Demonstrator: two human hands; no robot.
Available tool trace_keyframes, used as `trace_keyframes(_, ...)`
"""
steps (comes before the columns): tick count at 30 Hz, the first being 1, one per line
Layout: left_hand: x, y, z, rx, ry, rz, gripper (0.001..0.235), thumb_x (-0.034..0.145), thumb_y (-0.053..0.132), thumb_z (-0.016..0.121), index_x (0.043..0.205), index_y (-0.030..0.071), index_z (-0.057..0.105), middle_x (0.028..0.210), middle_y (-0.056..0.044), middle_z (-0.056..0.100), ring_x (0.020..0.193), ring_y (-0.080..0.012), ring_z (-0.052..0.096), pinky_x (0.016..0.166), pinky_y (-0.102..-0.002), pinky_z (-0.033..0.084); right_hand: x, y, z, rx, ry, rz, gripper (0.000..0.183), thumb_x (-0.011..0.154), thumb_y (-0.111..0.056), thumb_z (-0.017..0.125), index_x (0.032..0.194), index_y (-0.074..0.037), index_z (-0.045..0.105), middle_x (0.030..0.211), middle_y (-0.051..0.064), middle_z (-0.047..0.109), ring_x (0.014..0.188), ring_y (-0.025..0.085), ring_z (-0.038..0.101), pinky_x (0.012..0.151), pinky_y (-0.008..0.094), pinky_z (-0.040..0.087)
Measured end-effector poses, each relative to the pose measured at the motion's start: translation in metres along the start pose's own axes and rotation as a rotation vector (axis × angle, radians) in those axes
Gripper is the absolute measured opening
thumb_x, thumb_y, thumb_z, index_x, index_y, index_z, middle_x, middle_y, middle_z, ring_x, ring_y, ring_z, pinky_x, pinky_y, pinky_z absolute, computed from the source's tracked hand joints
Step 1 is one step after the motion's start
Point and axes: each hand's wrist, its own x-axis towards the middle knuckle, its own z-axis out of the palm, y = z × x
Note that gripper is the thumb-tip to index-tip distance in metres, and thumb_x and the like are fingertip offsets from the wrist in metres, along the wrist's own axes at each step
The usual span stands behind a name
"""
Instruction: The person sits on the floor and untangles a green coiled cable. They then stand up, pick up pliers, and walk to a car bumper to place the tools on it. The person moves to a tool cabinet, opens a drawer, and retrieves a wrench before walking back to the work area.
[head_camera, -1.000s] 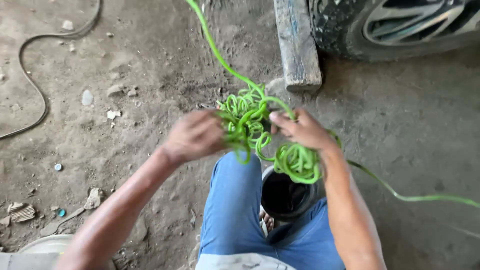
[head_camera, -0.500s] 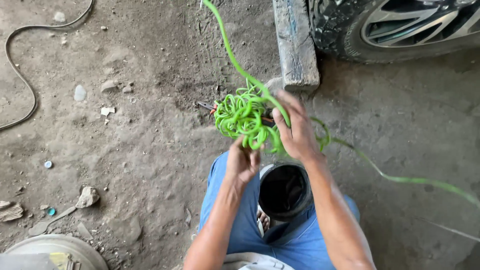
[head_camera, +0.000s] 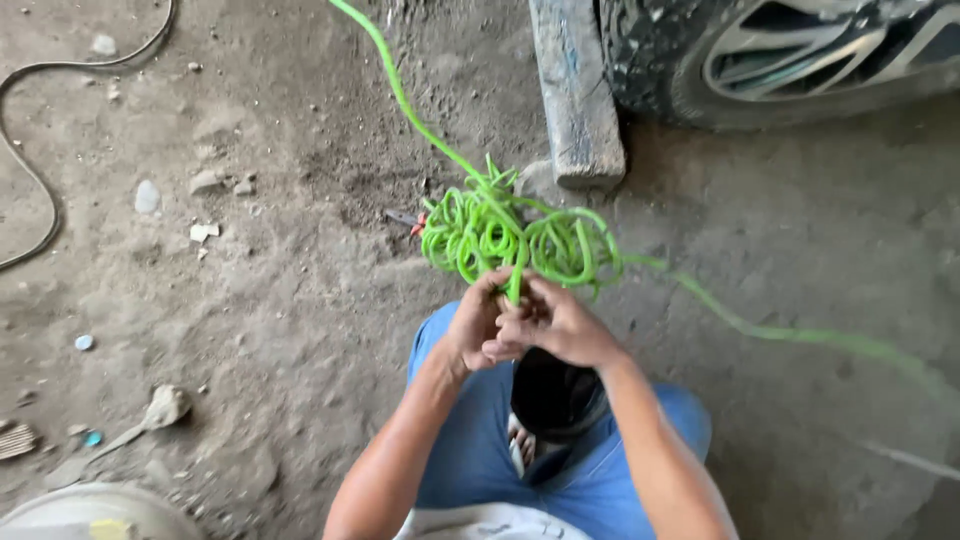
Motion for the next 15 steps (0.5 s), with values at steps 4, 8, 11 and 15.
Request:
trace_keyframes(4,-0.028,0.015,-0.004,-0.013,0.009,-0.011,0.062,0.104,0.057,0.038,0.063,0.011,0.043,0.051,-0.003,0.042,0.034,-0.0124,0.032,0.03,-0.026,0.028,0.022,-0.034,0.001,-0.294,0.429,-0.15,0.048,0.092,-0.032,0.083,0.131,-0.007,0.067,0.11,0.006,0.071,0.1,0.014,0.067,0.094,0.031,0.058)
trace_keyframes(8,-0.03,0.035,0.005,0.227,-0.15,0.009,0.065,0.101,0.058,0.035,0.059,0.009,0.039,0.054,-0.011,0.043,0.035,-0.0141,0.033,0.035,-0.027,0.03,0.091,-0.108,0.012,-1.417,0.588,-0.681,0.075,0.066,-0.051,0.084,0.12,-0.001,0.07,0.118,0.015,0.075,0.097,0.032,0.067,0.087,0.042,0.053)
trace_keyframes(11,-0.035,0.055,0.017,0.185,-0.183,0.06,0.069,0.107,0.057,0.034,0.065,0.005,0.049,0.06,-0.011,0.051,0.039,-0.0172,0.033,0.038,-0.028,0.031,0.126,-0.051,0.005,-1.251,0.43,-0.428,0.039,0.077,-0.044,0.083,0.091,-0.01,0.068,0.092,0.009,0.071,0.086,0.029,0.071,0.076,0.052,0.049)
trace_keyframes(15,-0.037,0.051,0.041,0.216,0.104,0.702,0.055,0.104,0.046,0.046,0.097,-0.004,0.067,0.086,-0.02,0.07,0.043,-0.018,0.058,0.041,-0.027,0.047,0.124,-0.026,0.0,-0.957,0.573,-0.059,0.04,0.096,-0.047,0.079,0.089,-0.011,0.063,0.076,0.008,0.069,0.072,0.028,0.066,0.078,0.044,0.048)
